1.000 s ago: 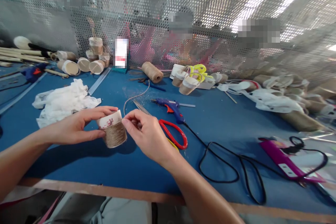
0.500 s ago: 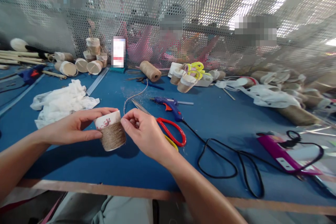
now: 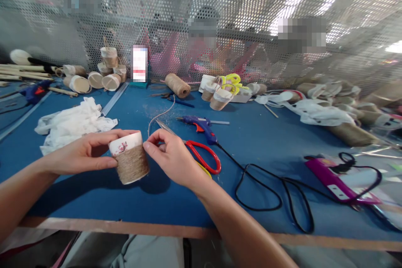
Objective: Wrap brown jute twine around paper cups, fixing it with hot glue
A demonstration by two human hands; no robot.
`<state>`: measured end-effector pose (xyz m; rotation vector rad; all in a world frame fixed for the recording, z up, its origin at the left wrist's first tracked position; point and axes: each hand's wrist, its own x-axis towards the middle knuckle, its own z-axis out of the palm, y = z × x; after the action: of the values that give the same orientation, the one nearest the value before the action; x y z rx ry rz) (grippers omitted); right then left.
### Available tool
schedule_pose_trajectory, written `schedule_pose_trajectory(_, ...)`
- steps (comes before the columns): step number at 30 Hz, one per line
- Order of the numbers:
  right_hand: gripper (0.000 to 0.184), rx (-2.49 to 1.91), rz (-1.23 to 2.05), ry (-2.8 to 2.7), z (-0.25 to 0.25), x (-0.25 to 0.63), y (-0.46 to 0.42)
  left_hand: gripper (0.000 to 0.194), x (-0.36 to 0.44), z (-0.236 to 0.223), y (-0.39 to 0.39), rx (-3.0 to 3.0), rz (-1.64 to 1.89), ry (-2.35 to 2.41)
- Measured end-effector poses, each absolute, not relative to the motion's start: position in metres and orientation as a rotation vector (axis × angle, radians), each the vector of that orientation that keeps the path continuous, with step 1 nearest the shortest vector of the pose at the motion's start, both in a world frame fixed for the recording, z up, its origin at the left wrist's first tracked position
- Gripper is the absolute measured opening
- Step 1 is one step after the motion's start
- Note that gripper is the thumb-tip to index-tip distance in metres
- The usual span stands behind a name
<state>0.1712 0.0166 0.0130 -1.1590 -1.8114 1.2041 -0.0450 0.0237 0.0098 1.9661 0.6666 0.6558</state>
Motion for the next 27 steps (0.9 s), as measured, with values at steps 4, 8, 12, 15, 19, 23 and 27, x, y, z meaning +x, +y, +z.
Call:
schedule_pose_trajectory(4, 0.018, -1.157, 1.312, -1.763, 0.0135, 0.1721, 0.0173, 0.037, -0.0445, 0.0123, 0.0229, 1.925, 0.658, 0.663)
schedule_pose_trajectory(8, 0.018, -1.106, 1.454, -1.693, 0.0139, 0.1713, 0.0168, 0.037, -0.0449, 0.0135, 0.0217, 1.866, 0.662, 0.652)
schedule_pose_trajectory(12, 0.017, -1.004, 1.681, -1.574, 0.0127, 0.1708, 0.0155, 0.036, -0.0463, 0.0122, 0.0212, 1.836, 0.666, 0.642)
schedule_pose_trajectory(15, 0.017, -0.979, 1.714, -1.548, 0.0110, 0.1708, 0.0155, 0.035, -0.0466, 0.0119, 0.0210, 1.835, 0.654, 0.655)
schedule_pose_trajectory(19, 0.017, -1.010, 1.615, -1.586, 0.0088, 0.1700, 0.0184, 0.037, -0.0454, 0.0124, 0.0208, 1.883, 0.647, 0.714)
schedule_pose_trajectory(23, 0.018, -1.075, 1.429, -1.690, 0.0080, 0.1688, 0.0201, 0.036, -0.0435, 0.0122, 0.0205, 1.984, 0.638, 0.808)
schedule_pose_trajectory(27, 0.017, -1.150, 1.326, -1.802, 0.0085, 0.1660, 0.0179, 0.046, -0.0408, 0.0113, 0.0199, 1.971, 0.644, 0.845)
